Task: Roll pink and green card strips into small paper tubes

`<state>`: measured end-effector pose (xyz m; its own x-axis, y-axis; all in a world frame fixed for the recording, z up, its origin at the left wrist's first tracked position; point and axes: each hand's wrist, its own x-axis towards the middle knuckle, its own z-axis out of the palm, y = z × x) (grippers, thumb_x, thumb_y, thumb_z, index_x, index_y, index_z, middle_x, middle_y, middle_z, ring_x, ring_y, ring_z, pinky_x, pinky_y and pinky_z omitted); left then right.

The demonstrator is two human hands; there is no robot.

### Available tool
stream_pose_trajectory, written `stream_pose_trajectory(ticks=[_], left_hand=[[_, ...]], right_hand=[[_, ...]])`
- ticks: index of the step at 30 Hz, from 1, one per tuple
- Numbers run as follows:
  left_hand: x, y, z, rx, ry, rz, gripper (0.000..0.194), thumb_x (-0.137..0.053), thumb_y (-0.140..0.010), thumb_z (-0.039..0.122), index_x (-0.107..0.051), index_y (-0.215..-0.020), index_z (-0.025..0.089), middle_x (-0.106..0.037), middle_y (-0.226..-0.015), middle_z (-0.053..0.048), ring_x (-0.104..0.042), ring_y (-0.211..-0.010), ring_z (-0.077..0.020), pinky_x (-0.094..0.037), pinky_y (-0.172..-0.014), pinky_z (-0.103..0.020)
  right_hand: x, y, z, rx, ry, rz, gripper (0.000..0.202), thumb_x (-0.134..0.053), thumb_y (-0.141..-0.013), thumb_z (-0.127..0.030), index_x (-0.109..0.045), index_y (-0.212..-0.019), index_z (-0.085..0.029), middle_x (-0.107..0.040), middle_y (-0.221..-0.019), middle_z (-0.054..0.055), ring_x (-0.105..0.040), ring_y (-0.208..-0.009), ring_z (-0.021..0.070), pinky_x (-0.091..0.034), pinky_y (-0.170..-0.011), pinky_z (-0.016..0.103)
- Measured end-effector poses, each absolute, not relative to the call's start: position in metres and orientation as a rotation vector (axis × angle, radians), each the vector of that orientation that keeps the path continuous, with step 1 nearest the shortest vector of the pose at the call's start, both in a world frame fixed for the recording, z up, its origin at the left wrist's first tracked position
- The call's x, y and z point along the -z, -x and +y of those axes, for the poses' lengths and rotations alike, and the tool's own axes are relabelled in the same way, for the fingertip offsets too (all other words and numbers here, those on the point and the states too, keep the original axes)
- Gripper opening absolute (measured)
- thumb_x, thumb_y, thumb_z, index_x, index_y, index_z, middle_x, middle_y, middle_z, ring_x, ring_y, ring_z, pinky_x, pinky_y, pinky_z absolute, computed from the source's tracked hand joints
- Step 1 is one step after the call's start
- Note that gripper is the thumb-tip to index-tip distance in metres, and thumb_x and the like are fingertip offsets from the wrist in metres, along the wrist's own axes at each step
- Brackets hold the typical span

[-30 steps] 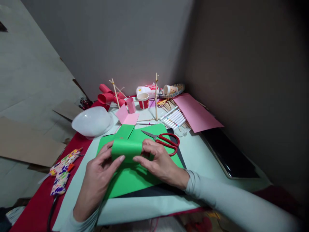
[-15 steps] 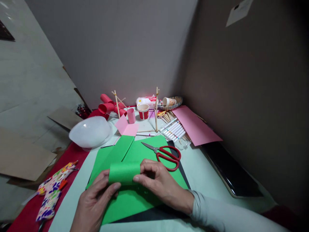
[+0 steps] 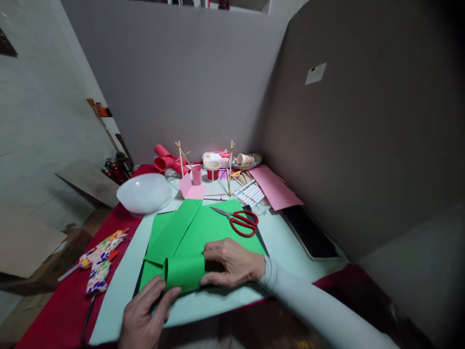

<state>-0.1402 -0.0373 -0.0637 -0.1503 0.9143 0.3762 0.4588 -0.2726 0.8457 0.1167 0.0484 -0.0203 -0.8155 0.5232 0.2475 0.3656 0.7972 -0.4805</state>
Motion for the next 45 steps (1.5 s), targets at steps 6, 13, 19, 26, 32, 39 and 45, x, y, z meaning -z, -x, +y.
stream_pose_trajectory(ticks=[6,13,19,26,32,39,45], left_hand=[[0.042,0.128,-0.049,-1.502,-1.113,1.259,0.033,-0.089,-0.061,0.047,-0.072,-0.061,0.019,-0.054,-0.047,0.003,-0.047,-0.043,-0.0108,-0.043,-0.046,-0.024],[0.016,0.140,-0.065,-1.743,-0.812,1.252,0.038,-0.087,-0.063,0.043,-0.060,-0.073,0.019,-0.055,-0.057,0.007,-0.042,-0.045,-0.0062,-0.036,-0.043,-0.018],[-0.032,0.136,-0.019,-1.776,-1.069,1.303,0.029,-0.077,-0.073,0.045,-0.061,-0.074,0.020,-0.053,-0.059,0.006,-0.044,-0.048,-0.0090,-0.035,-0.045,-0.022],[-0.115,0.145,0.057,-1.769,-1.700,1.413,0.025,-0.075,-0.075,0.042,-0.075,-0.083,0.018,-0.067,-0.122,-0.011,-0.063,-0.112,-0.0288,-0.052,-0.091,-0.037],[-0.152,0.148,0.105,-1.615,-2.032,1.373,0.017,-0.070,-0.080,0.034,-0.072,-0.076,0.017,-0.062,-0.144,-0.018,-0.053,-0.134,-0.0359,-0.032,-0.117,-0.051],[-0.166,0.142,0.134,-1.241,-2.224,1.017,0.032,-0.070,-0.083,0.041,-0.079,-0.098,0.014,-0.072,-0.132,-0.014,-0.063,-0.120,-0.0292,-0.045,-0.108,-0.044],[-0.166,0.127,0.136,-1.167,-2.167,0.888,0.031,-0.075,-0.079,0.046,-0.081,-0.091,0.019,-0.071,-0.133,-0.014,-0.067,-0.116,-0.0293,-0.054,-0.095,-0.037]], right_hand=[[0.018,-0.117,0.044,-0.474,0.790,-2.618,0.026,-0.057,-0.105,-0.037,-0.068,-0.095,-0.016,-0.070,-0.089,0.003,-0.063,-0.080,0.0146,-0.045,-0.074,0.024],[0.011,-0.083,0.070,-0.097,0.973,-2.619,0.040,-0.056,-0.099,-0.012,-0.053,-0.139,-0.011,-0.061,-0.138,0.022,-0.056,-0.124,0.0291,-0.044,-0.102,0.043],[0.015,-0.036,0.098,-0.040,0.859,-2.690,0.017,-0.052,-0.101,-0.009,-0.067,-0.108,-0.014,-0.074,-0.107,0.015,-0.065,-0.110,0.0266,-0.043,-0.106,0.047],[0.013,-0.065,0.119,-0.101,0.882,-2.319,0.034,-0.054,-0.094,-0.001,-0.068,-0.121,-0.016,-0.075,-0.118,0.013,-0.068,-0.108,0.0233,-0.051,-0.097,0.039],[-0.005,-0.098,0.135,-0.256,0.963,-1.700,0.023,-0.060,-0.104,-0.034,-0.067,-0.115,-0.016,-0.071,-0.109,0.006,-0.069,-0.093,0.0192,-0.059,-0.086,0.040],[-0.013,-0.104,0.147,-0.492,0.875,-1.288,0.027,-0.061,-0.103,-0.039,-0.067,-0.111,-0.014,-0.071,-0.104,0.005,-0.070,-0.089,0.0184,-0.060,-0.079,0.037],[-0.001,-0.103,0.159,-0.649,0.906,-1.233,0.028,-0.063,-0.103,-0.039,-0.066,-0.116,-0.014,-0.070,-0.102,0.004,-0.068,-0.078,0.0145,-0.060,-0.067,0.030]])
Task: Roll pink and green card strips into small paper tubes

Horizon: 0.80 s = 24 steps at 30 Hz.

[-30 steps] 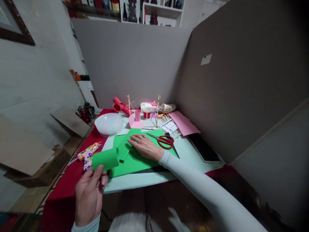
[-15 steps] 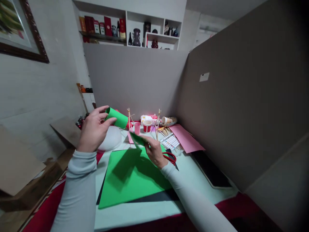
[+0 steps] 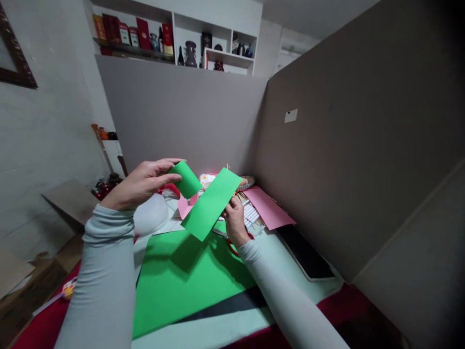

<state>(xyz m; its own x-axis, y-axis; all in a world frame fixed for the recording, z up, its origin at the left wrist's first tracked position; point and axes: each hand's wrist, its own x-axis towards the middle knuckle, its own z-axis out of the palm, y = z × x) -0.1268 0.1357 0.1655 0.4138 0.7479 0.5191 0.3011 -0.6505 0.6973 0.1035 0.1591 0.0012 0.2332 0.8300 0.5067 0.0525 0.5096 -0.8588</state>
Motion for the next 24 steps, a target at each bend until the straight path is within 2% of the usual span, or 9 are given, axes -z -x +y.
stream_pose_trajectory(ticks=[2,5,8,12,15,17,20,22,24], left_hand=[[-0.163,0.121,0.134,-1.172,-2.134,0.878,0.030,-0.075,-0.078,0.044,-0.081,-0.090,0.017,-0.068,-0.138,-0.015,-0.064,-0.119,-0.0301,-0.053,-0.097,-0.038],[-0.159,0.116,0.134,-1.151,-2.083,0.890,0.031,-0.074,-0.078,0.043,-0.080,-0.087,0.014,-0.065,-0.143,-0.017,-0.065,-0.113,-0.0291,-0.053,-0.097,-0.040],[-0.156,0.120,0.137,-1.165,-2.022,0.901,0.032,-0.076,-0.078,0.042,-0.080,-0.092,0.013,-0.067,-0.140,-0.017,-0.065,-0.113,-0.0283,-0.052,-0.100,-0.040],[-0.153,0.135,0.147,-1.231,-1.917,0.922,0.043,-0.076,-0.082,0.041,-0.077,-0.116,0.016,-0.074,-0.128,-0.013,-0.066,-0.114,-0.0268,-0.050,-0.104,-0.040],[-0.151,0.140,0.154,-1.280,-1.856,0.957,0.045,-0.076,-0.083,0.040,-0.076,-0.120,0.015,-0.076,-0.124,-0.012,-0.067,-0.113,-0.0271,-0.051,-0.103,-0.041],[-0.150,0.140,0.156,-1.294,-1.831,0.980,0.044,-0.076,-0.082,0.040,-0.076,-0.118,0.015,-0.076,-0.123,-0.012,-0.067,-0.114,-0.0277,-0.051,-0.102,-0.041],[-0.149,0.138,0.157,-1.291,-1.818,1.004,0.042,-0.078,-0.080,0.040,-0.078,-0.115,0.016,-0.075,-0.126,-0.011,-0.066,-0.117,-0.0281,-0.050,-0.104,-0.041],[-0.148,0.135,0.157,-1.282,-1.823,1.017,0.040,-0.080,-0.078,0.040,-0.079,-0.112,0.018,-0.073,-0.131,-0.011,-0.065,-0.120,-0.0292,-0.048,-0.107,-0.042],[-0.148,0.133,0.157,-1.264,-1.877,1.033,0.035,-0.081,-0.076,0.041,-0.081,-0.102,0.019,-0.071,-0.135,-0.012,-0.063,-0.124,-0.0311,-0.045,-0.111,-0.043]], right_hand=[[0.001,-0.104,0.160,-0.643,0.947,-1.244,0.027,-0.063,-0.103,-0.039,-0.066,-0.111,-0.014,-0.069,-0.095,0.003,-0.066,-0.072,0.0127,-0.058,-0.063,0.027],[-0.001,-0.103,0.154,-0.558,0.992,-1.294,0.025,-0.060,-0.104,-0.039,-0.066,-0.103,-0.015,-0.066,-0.083,-0.001,-0.060,-0.062,0.0106,-0.053,-0.058,0.025],[-0.012,-0.106,0.142,-0.378,1.012,-1.359,0.022,-0.052,-0.104,-0.032,-0.067,-0.098,-0.017,-0.066,-0.079,0.001,-0.056,-0.063,0.0140,-0.050,-0.061,0.029],[-0.038,-0.116,0.127,-0.117,0.963,-1.539,0.030,-0.045,-0.102,-0.023,-0.070,-0.118,-0.018,-0.075,-0.102,0.010,-0.061,-0.081,0.0221,-0.050,-0.079,0.039],[-0.050,-0.124,0.116,-0.004,0.857,-1.802,0.033,-0.049,-0.098,-0.017,-0.072,-0.122,-0.022,-0.077,-0.118,0.010,-0.064,-0.097,0.0257,-0.049,-0.090,0.043],[-0.049,-0.127,0.110,0.179,0.787,-2.057,0.036,-0.049,-0.099,-0.012,-0.070,-0.126,-0.020,-0.076,-0.124,0.010,-0.063,-0.094,0.0252,-0.050,-0.085,0.041],[-0.034,-0.124,0.103,0.447,0.767,-2.317,0.037,-0.042,-0.101,-0.007,-0.065,-0.130,-0.012,-0.077,-0.120,0.014,-0.060,-0.086,0.0246,-0.048,-0.072,0.039],[-0.021,-0.118,0.100,0.400,0.812,-2.422,0.034,-0.040,-0.102,-0.007,-0.066,-0.125,-0.010,-0.076,-0.114,0.016,-0.059,-0.087,0.0254,-0.047,-0.070,0.039],[-0.010,-0.111,0.096,0.303,0.809,-2.537,0.027,-0.046,-0.104,-0.017,-0.067,-0.121,-0.012,-0.076,-0.110,0.016,-0.060,-0.088,0.0257,-0.047,-0.070,0.038]])
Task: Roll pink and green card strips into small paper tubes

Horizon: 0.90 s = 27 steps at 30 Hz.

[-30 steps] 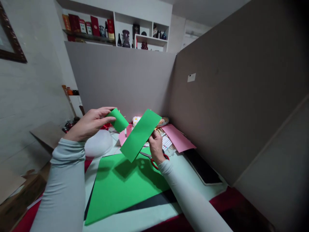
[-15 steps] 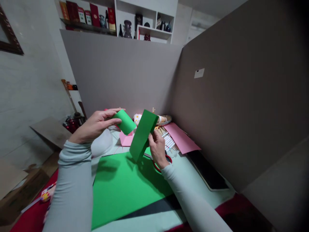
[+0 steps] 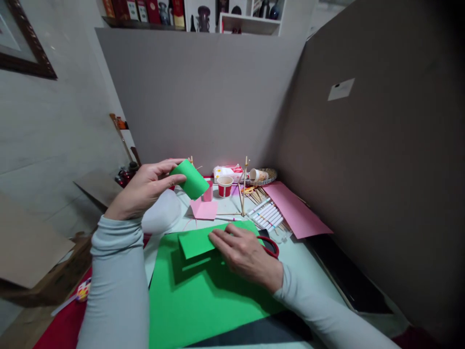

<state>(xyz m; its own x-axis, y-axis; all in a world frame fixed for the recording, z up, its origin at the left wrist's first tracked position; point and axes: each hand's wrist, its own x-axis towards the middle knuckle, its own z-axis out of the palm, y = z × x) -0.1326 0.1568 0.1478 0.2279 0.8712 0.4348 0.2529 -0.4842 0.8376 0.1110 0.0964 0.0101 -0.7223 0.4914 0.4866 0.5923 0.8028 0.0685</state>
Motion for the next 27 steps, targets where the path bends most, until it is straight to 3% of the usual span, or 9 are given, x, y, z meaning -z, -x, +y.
stream_pose_trajectory(ticks=[4,7,9,12,14,17,20,27], left_hand=[[-0.147,0.125,0.159,-1.164,-2.040,1.048,0.024,-0.080,-0.074,0.045,-0.080,-0.081,0.022,-0.071,-0.135,-0.012,-0.059,-0.133,-0.0343,-0.041,-0.115,-0.044],[-0.146,0.119,0.161,-1.030,-2.156,1.036,0.026,-0.078,-0.075,0.048,-0.080,-0.079,0.022,-0.074,-0.128,-0.014,-0.061,-0.130,-0.0362,-0.043,-0.114,-0.047],[-0.146,0.115,0.161,-0.927,-2.239,0.991,0.026,-0.075,-0.080,0.049,-0.080,-0.080,0.022,-0.074,-0.129,-0.014,-0.061,-0.130,-0.0359,-0.044,-0.113,-0.047],[-0.145,0.107,0.162,-0.802,-2.325,0.881,0.025,-0.071,-0.087,0.046,-0.079,-0.085,0.022,-0.070,-0.136,-0.013,-0.060,-0.131,-0.0338,-0.045,-0.112,-0.046],[-0.144,0.098,0.162,-0.747,-2.369,0.825,0.022,-0.071,-0.088,0.044,-0.078,-0.088,0.023,-0.068,-0.140,-0.012,-0.058,-0.135,-0.0328,-0.044,-0.113,-0.046],[-0.141,0.082,0.161,-0.736,-2.393,0.789,0.022,-0.071,-0.087,0.043,-0.074,-0.081,0.022,-0.067,-0.143,-0.012,-0.054,-0.139,-0.0333,-0.042,-0.115,-0.047],[-0.138,0.069,0.160,-0.707,-2.393,0.806,0.025,-0.069,-0.086,0.043,-0.072,-0.075,0.021,-0.065,-0.145,-0.015,-0.056,-0.137,-0.0353,-0.043,-0.113,-0.050],[-0.133,0.057,0.161,-0.872,-2.305,0.874,0.022,-0.073,-0.079,0.039,-0.074,-0.069,0.020,-0.069,-0.137,-0.017,-0.062,-0.129,-0.0355,-0.046,-0.107,-0.050]], right_hand=[[-0.011,-0.107,0.095,-0.214,0.794,-2.450,0.040,-0.071,-0.092,-0.050,-0.072,-0.115,-0.017,-0.078,-0.104,0.011,-0.067,-0.085,0.0243,-0.050,-0.074,0.035],[-0.034,-0.117,0.102,-0.500,0.953,-2.070,0.031,-0.055,-0.103,-0.042,-0.073,-0.111,-0.017,-0.079,-0.104,0.010,-0.072,-0.091,0.0227,-0.051,-0.083,0.035],[-0.051,-0.125,0.109,-0.577,0.959,-1.936,0.035,-0.048,-0.107,-0.040,-0.064,-0.129,-0.018,-0.076,-0.118,0.011,-0.071,-0.104,0.0213,-0.053,-0.088,0.034],[-0.065,-0.126,0.116,-0.933,0.781,-1.817,0.056,-0.066,-0.097,-0.044,-0.050,-0.148,-0.026,-0.061,-0.146,0.010,-0.063,-0.125,0.0229,-0.054,-0.097,0.036],[-0.063,-0.121,0.119,-1.100,0.688,-1.726,0.063,-0.074,-0.091,-0.044,-0.051,-0.147,-0.028,-0.058,-0.149,0.009,-0.059,-0.129,0.0254,-0.052,-0.102,0.039],[-0.050,-0.114,0.119,-1.165,0.664,-1.587,0.056,-0.076,-0.089,-0.043,-0.057,-0.139,-0.026,-0.065,-0.134,0.007,-0.061,-0.119,0.0248,-0.051,-0.099,0.040],[-0.038,-0.115,0.120,-1.198,0.656,-1.523,0.047,-0.074,-0.090,-0.040,-0.062,-0.132,-0.025,-0.067,-0.117,0.004,-0.064,-0.098,0.0205,-0.054,-0.087,0.035],[-0.036,-0.116,0.122,-1.188,0.658,-1.359,0.053,-0.077,-0.087,-0.041,-0.054,-0.132,-0.024,-0.064,-0.119,0.006,-0.070,-0.095,0.0201,-0.061,-0.081,0.036]])
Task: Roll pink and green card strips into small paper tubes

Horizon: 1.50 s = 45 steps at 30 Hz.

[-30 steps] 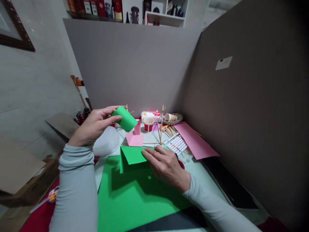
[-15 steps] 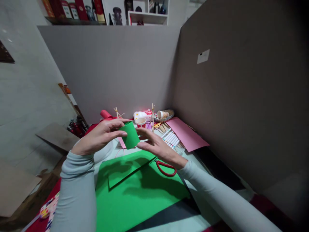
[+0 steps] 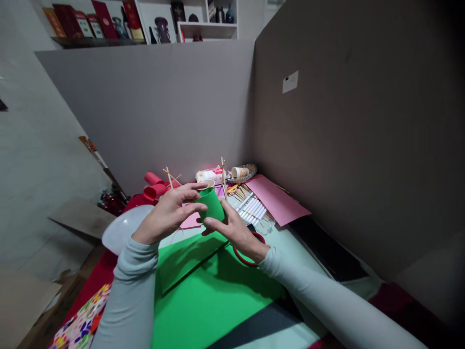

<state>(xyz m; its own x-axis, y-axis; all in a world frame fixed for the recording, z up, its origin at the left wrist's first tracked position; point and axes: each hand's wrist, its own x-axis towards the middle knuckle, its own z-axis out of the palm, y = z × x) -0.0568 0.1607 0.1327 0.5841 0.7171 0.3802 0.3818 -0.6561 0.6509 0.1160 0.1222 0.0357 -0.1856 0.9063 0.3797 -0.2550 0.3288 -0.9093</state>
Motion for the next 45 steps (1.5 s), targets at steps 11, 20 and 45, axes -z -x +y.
stream_pose_trajectory(ticks=[11,20,45], left_hand=[[-0.131,0.048,0.158,-1.041,-2.245,0.862,0.020,-0.072,-0.079,0.037,-0.079,-0.074,0.019,-0.071,-0.135,-0.017,-0.066,-0.121,-0.0331,-0.046,-0.107,-0.051],[-0.126,0.048,0.164,-1.405,-2.081,0.968,0.018,-0.075,-0.080,0.036,-0.075,-0.072,0.020,-0.066,-0.144,-0.016,-0.060,-0.134,-0.0330,-0.045,-0.113,-0.050],[-0.119,0.043,0.167,-1.399,-2.288,1.058,0.011,-0.074,-0.081,0.028,-0.078,-0.074,0.020,-0.072,-0.098,-0.010,-0.066,-0.101,-0.0256,-0.049,-0.097,-0.046]], right_hand=[[-0.035,-0.120,0.126,-1.245,0.570,-1.177,0.059,-0.082,-0.083,-0.040,-0.053,-0.132,-0.026,-0.069,-0.114,0.005,-0.076,-0.088,0.0207,-0.063,-0.076,0.034],[-0.029,-0.119,0.135,-1.160,0.569,-1.023,0.034,-0.077,-0.085,-0.050,-0.072,-0.107,-0.024,-0.066,-0.109,0.004,-0.067,-0.092,0.0179,-0.056,-0.065,0.025],[-0.026,-0.119,0.138,-1.296,0.622,-0.804,0.040,-0.094,-0.062,-0.047,-0.068,-0.072,-0.018,-0.058,-0.066,-0.003,-0.049,-0.058,0.0072,-0.040,-0.050,0.018]])
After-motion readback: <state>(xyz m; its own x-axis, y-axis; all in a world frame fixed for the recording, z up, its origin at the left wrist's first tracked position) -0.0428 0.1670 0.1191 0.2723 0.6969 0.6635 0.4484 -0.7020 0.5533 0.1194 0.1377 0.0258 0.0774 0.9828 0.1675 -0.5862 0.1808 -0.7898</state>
